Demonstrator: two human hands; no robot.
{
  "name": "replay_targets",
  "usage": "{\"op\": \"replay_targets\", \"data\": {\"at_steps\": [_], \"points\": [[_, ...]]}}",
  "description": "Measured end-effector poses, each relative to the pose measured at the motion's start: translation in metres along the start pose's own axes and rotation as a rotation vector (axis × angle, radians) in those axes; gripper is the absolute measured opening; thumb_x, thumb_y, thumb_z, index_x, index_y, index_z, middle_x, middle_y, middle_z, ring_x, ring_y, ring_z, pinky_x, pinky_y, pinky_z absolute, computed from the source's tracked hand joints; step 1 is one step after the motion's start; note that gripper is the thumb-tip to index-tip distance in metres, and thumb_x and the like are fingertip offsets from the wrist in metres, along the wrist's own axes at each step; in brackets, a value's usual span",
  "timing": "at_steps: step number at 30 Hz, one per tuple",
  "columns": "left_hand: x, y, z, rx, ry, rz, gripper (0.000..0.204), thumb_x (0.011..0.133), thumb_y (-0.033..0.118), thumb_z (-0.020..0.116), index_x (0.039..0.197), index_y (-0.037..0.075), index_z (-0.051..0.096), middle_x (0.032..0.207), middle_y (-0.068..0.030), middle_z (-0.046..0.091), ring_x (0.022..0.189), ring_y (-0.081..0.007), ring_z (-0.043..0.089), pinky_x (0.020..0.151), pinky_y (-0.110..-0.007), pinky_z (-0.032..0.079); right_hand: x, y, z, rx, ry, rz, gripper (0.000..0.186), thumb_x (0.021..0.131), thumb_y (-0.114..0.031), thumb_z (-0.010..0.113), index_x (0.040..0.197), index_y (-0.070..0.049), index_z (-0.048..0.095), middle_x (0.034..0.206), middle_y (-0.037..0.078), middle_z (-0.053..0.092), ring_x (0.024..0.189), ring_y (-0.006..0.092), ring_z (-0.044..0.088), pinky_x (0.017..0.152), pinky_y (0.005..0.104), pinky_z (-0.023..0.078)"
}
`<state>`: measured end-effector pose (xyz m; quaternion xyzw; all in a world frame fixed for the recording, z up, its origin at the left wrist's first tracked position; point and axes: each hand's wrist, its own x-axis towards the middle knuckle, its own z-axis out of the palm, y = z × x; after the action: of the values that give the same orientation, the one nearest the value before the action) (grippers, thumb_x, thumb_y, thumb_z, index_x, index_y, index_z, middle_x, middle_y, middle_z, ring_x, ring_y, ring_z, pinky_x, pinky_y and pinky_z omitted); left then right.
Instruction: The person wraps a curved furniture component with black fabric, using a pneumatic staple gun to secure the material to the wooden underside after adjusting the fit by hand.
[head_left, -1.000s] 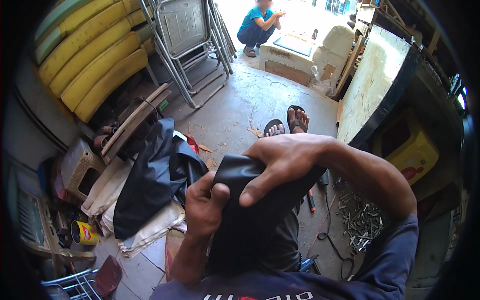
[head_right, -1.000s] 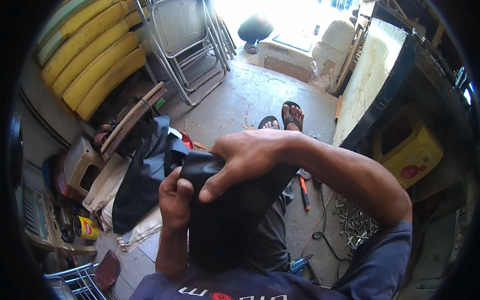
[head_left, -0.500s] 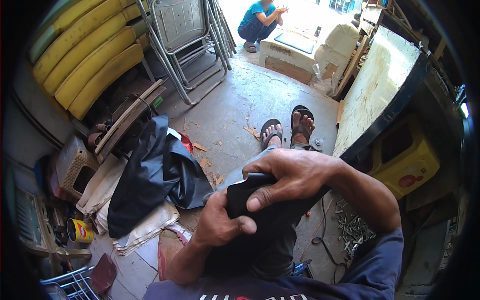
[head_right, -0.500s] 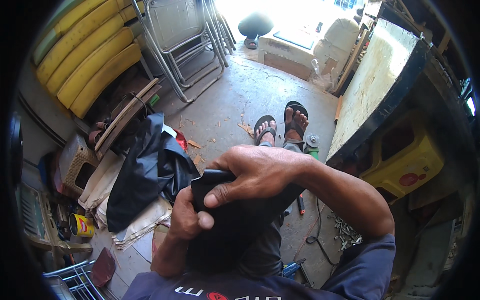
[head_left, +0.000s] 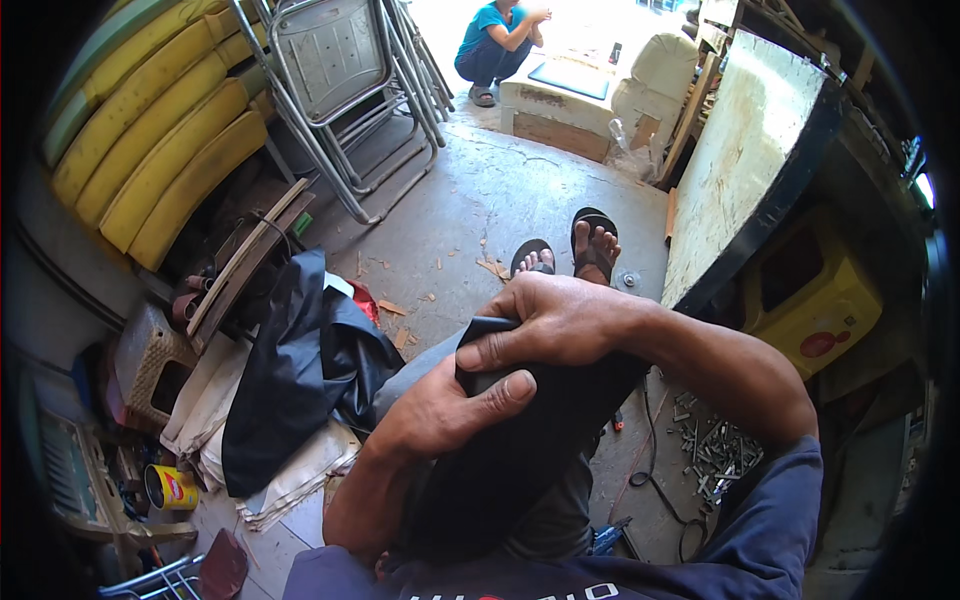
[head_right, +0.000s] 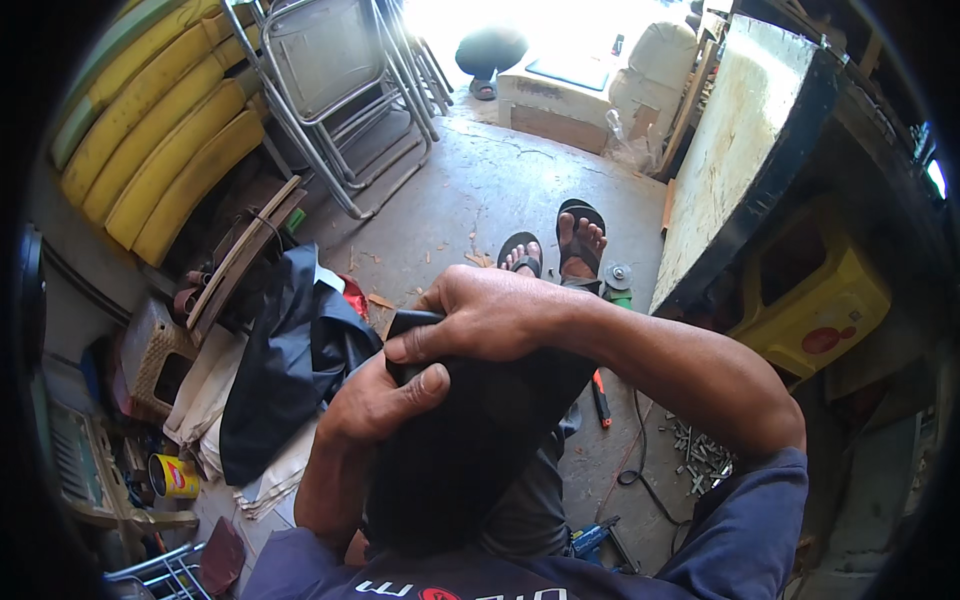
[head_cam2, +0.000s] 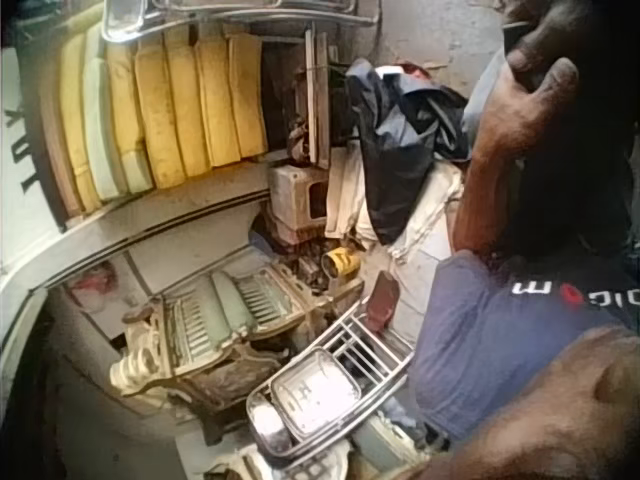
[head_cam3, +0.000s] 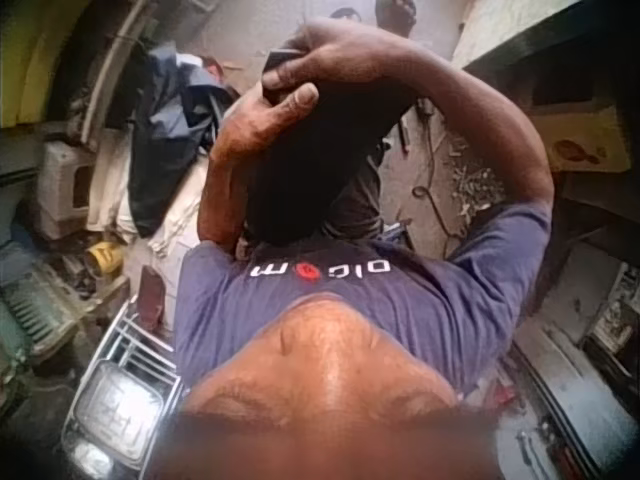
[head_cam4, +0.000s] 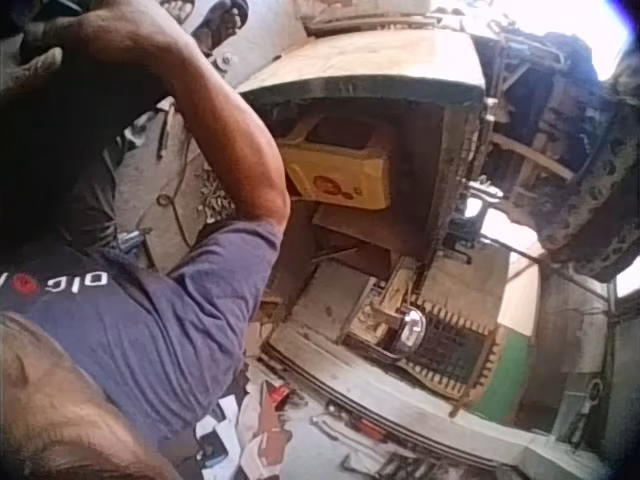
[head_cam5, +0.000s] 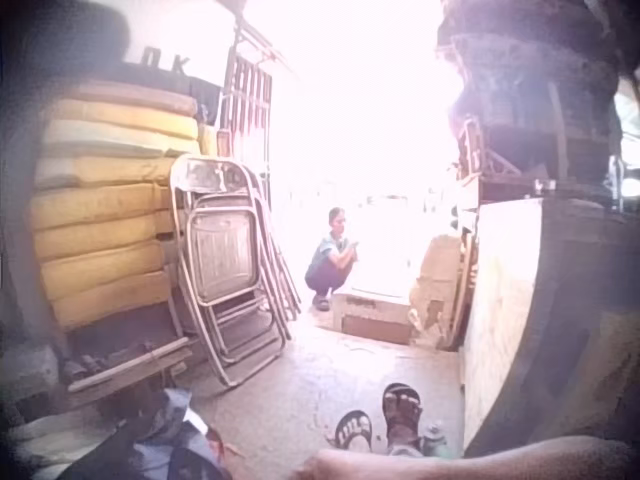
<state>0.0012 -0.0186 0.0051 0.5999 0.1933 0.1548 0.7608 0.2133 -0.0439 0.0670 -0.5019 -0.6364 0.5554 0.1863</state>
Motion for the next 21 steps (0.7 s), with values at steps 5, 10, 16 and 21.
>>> {"op": "replay_targets", "data": {"at_steps": [5,10,16,21], "points": [[0.015,-0.034,0.028,-0.631,0.007,-0.037,0.068,0.106,0.048,0.052,0.144,-0.008,0.043,0.135,-0.0157,0.059,0.120,-0.0167,0.060,0.107,-0.029,0.048,0.001,0.020,-0.003,-0.129,0.060,0.019,0.041,0.100,-0.041,0.068,0.094,-0.001,0.071,0.073,-0.001,0.061,0.070,0.0070,0.054,0.066,0.0275,0.046],[0.027,-0.061,0.039,-0.716,0.051,-0.158,0.079,0.104,0.053,0.047,0.152,-0.007,0.028,0.148,-0.0237,0.046,0.137,-0.0283,0.052,0.115,-0.039,0.047,-0.008,0.036,-0.006,-0.118,0.038,0.071,0.042,0.100,-0.042,0.066,0.084,-0.003,0.067,0.068,-0.004,0.054,0.063,0.0063,0.048,0.059,0.0288,0.041],[0.033,-0.041,0.054,-0.435,0.010,-0.157,0.070,0.107,0.045,0.049,0.148,-0.009,0.035,0.138,-0.0261,0.054,0.126,-0.0264,0.061,0.103,-0.035,0.055,-0.011,0.031,-0.018,-0.202,0.064,0.052,0.054,0.091,-0.053,0.072,0.084,0.001,0.073,0.065,0.005,0.061,0.059,0.0136,0.057,0.058,0.0342,0.046],[0.039,-0.048,0.073,-0.351,0.065,-0.148,0.060,0.111,0.033,0.042,0.146,-0.015,0.034,0.138,-0.0299,0.053,0.126,-0.0292,0.061,0.108,-0.040,0.052,0.004,0.023,-0.009,-0.356,-0.113,-0.115,0.054,0.086,-0.053,0.075,0.076,0.000,0.074,0.064,0.012,0.065,0.060,0.0210,0.062,0.060,0.0398,0.049]]}}
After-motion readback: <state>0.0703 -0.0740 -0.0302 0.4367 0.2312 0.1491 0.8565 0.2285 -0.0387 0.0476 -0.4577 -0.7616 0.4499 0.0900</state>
